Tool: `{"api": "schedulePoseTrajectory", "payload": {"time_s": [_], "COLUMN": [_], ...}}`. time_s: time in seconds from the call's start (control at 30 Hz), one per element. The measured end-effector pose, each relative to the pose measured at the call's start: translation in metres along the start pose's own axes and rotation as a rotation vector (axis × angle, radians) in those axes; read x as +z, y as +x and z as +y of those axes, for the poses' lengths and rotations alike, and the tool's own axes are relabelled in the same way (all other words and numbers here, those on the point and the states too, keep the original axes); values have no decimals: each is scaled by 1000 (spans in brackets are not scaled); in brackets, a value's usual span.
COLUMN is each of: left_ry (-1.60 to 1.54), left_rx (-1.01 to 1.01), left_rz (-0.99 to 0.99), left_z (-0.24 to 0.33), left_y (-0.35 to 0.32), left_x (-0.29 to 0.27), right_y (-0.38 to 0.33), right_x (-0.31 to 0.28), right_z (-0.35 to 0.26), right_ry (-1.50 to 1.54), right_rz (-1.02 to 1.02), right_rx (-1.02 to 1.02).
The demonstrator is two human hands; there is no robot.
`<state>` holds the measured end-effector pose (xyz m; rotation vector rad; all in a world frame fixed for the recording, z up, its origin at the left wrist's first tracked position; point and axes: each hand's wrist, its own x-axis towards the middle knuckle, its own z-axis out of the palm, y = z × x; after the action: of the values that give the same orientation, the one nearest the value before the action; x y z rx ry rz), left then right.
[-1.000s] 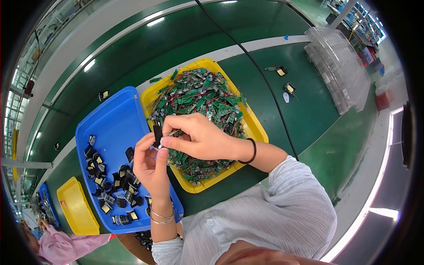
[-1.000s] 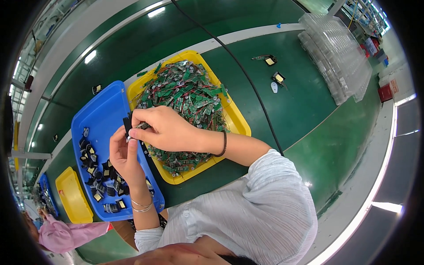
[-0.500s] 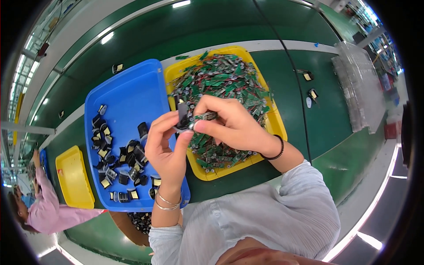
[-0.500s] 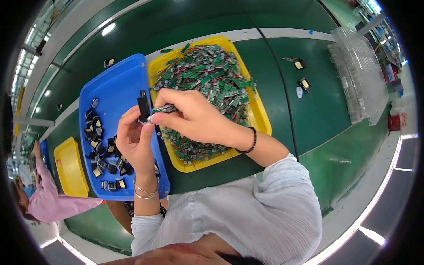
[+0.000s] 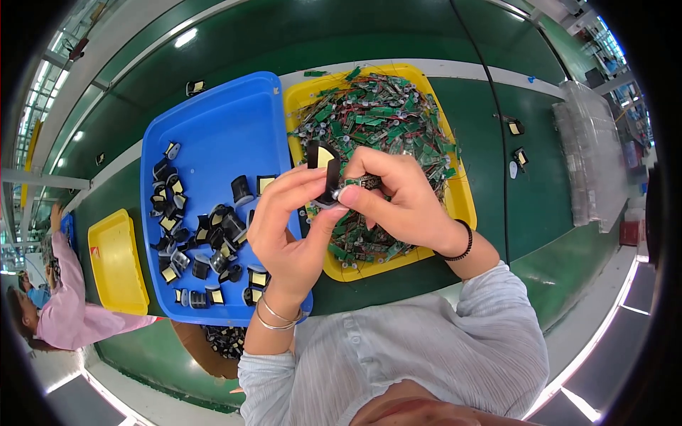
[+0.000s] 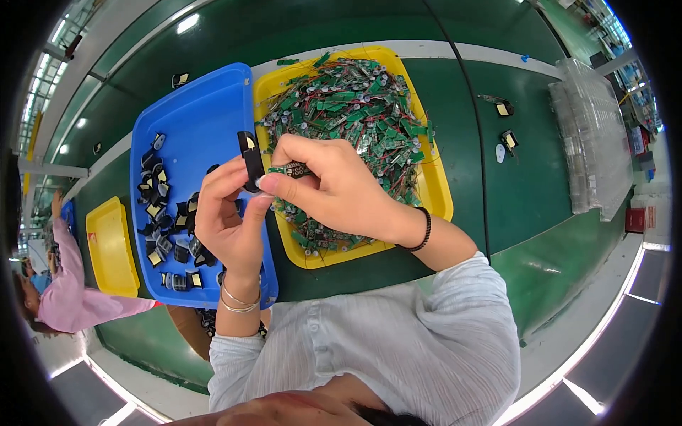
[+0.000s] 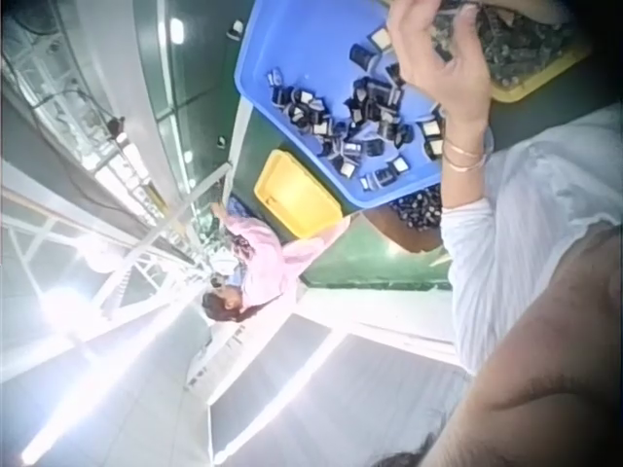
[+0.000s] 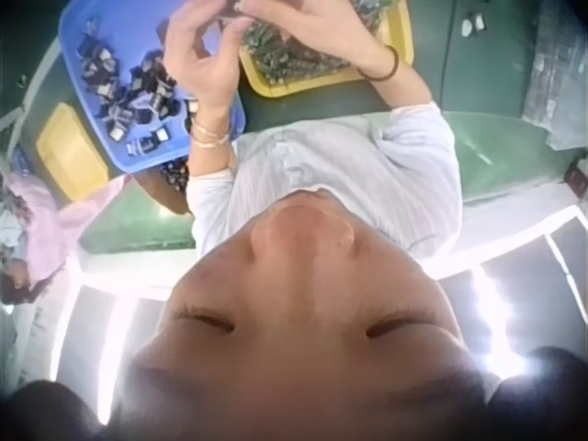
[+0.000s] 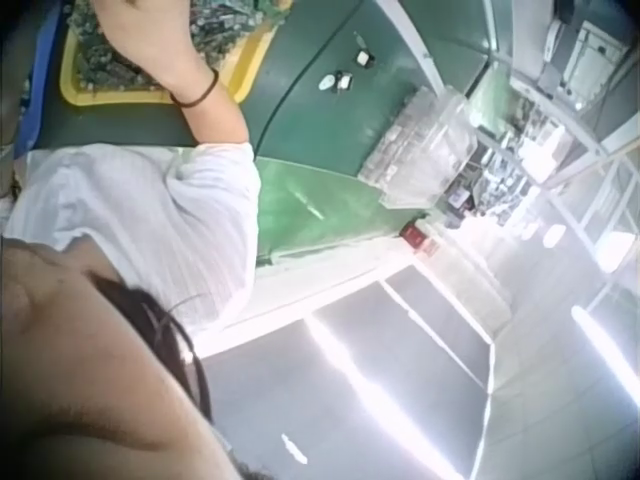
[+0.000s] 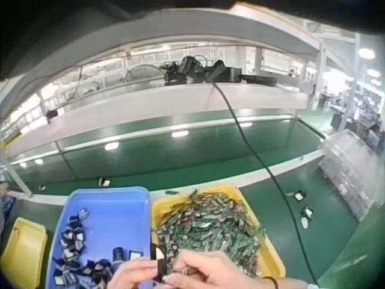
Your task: The person assembles small circuit boards with black components and adhesive tape by hand at an industrial workbench.
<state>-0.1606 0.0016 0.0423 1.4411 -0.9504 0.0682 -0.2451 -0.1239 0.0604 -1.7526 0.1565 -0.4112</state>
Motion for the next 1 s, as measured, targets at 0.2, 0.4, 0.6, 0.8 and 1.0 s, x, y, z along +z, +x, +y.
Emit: {"api": "schedulePoseTrajectory", "payload": {"time_s": [0.2,0.4,0.6,0.8,1.0], "left_ry": [69,180,197,201,119], "left_rx": [92,177,167,144,112], "left_rz": [15,-15,-13,9,3], "left_z": [-2,4,9,-2,-5], "left_y": [0,1,0,0,5], "left_x": [0,-4,-2,0,1], "right_y": [-1,-1,-2,5,6], "right_x": [1,1,-1,0,-6], "right_z": [3,2,0,8,2], "right_ry": [28,140,263,346,356], "right_rz": [5,-11,-77,-97,-147], "right_rx": [-18,27,53,141,167]}}
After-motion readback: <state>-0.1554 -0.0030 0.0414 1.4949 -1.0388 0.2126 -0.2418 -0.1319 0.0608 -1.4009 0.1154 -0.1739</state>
